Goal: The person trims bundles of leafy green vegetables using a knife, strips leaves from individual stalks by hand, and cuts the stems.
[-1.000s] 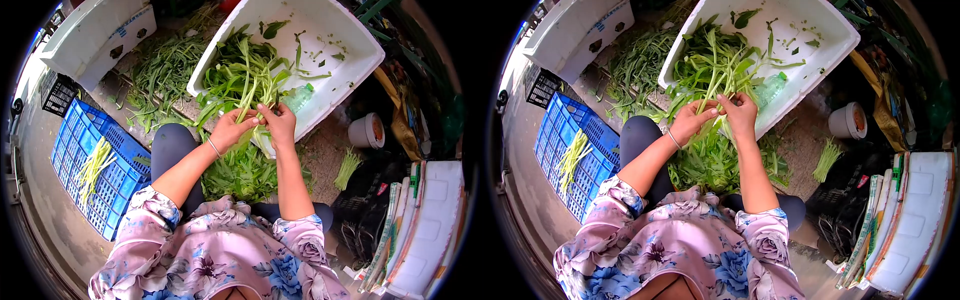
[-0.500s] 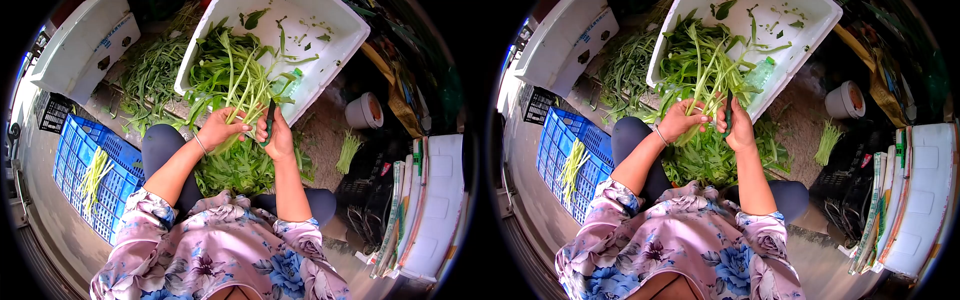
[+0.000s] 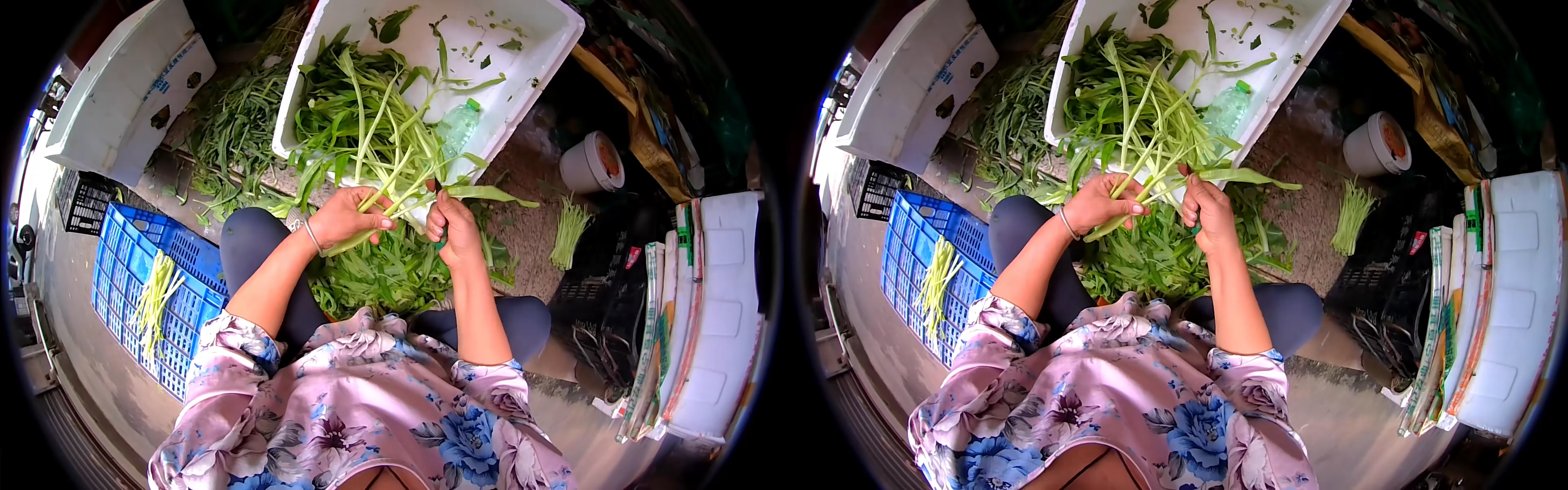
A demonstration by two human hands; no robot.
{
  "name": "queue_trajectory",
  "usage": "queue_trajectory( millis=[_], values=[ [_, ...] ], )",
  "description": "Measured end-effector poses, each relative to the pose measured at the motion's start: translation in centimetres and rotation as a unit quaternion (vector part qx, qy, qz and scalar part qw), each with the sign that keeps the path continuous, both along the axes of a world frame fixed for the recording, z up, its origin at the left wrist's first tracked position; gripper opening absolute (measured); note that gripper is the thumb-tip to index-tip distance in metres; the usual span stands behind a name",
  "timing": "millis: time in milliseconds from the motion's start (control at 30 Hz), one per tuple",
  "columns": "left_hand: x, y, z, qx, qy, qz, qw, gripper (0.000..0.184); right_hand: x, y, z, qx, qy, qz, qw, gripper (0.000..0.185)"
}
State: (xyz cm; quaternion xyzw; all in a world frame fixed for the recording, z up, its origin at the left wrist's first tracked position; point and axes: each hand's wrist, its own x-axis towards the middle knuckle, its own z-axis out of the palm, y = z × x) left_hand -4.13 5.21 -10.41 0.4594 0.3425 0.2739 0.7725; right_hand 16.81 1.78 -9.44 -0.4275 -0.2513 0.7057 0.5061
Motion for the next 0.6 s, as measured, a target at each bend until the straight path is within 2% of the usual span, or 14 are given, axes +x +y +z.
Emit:
queue_trajectory(
  millis=[33, 67, 133, 200, 267, 300, 333, 400, 433, 600],
  values=[
    [0.0, -0.1, 0.2, 0.002, 0.009, -0.009, 1.000, 0.023, 0.1, -0.6, -0.9, -0.001, -0.085, -0.026, 0.996, 0.035],
    [-0.1, -0.2, 0.3, 0.004, 0.017, -0.018, 1.000, 0.023, 0.3, -1.2, -1.4, -0.001, -0.085, -0.026, 0.996, 0.035],
    [-0.1, -0.4, 0.1, 0.004, 0.020, -0.019, 1.000, 0.022, 1.0, -2.6, -2.1, -0.053, -0.136, -0.189, 0.971, 0.036],
    [0.0, -0.5, 0.1, 0.004, 0.022, -0.023, 0.999, 0.022, 1.7, -4.3, -3.5, -0.093, -0.098, -0.213, 0.968, 0.039],
    [0.0, -0.5, 0.2, 0.032, 0.066, -0.059, 0.996, 0.020, 2.0, -5.7, -4.3, -0.169, 0.107, -0.127, 0.971, 0.047],
    [-0.1, -0.6, 0.0, 0.029, 0.065, -0.061, 0.996, 0.020, 2.0, -6.2, -3.6, -0.115, 0.184, -0.063, 0.974, 0.052],
    [-0.1, -0.7, -0.2, 0.031, 0.073, -0.092, 0.993, 0.020, 2.0, -6.3, -2.8, -0.117, 0.184, -0.065, 0.974, 0.052],
    [0.0, -0.8, -0.4, 0.036, 0.080, -0.123, 0.989, 0.021, 1.9, -5.5, -1.2, -0.030, 0.172, 0.018, 0.984, 0.051],
    [0.1, -1.0, -0.5, 0.049, 0.093, -0.144, 0.984, 0.022, 1.9, -4.9, -0.7, -0.017, 0.169, 0.043, 0.985, 0.044],
    [-0.2, -1.3, 0.1, 0.044, 0.115, -0.169, 0.978, 0.024, 2.2, -3.7, -1.0, -0.064, 0.072, 0.036, 0.995, 0.036]
  ],
)
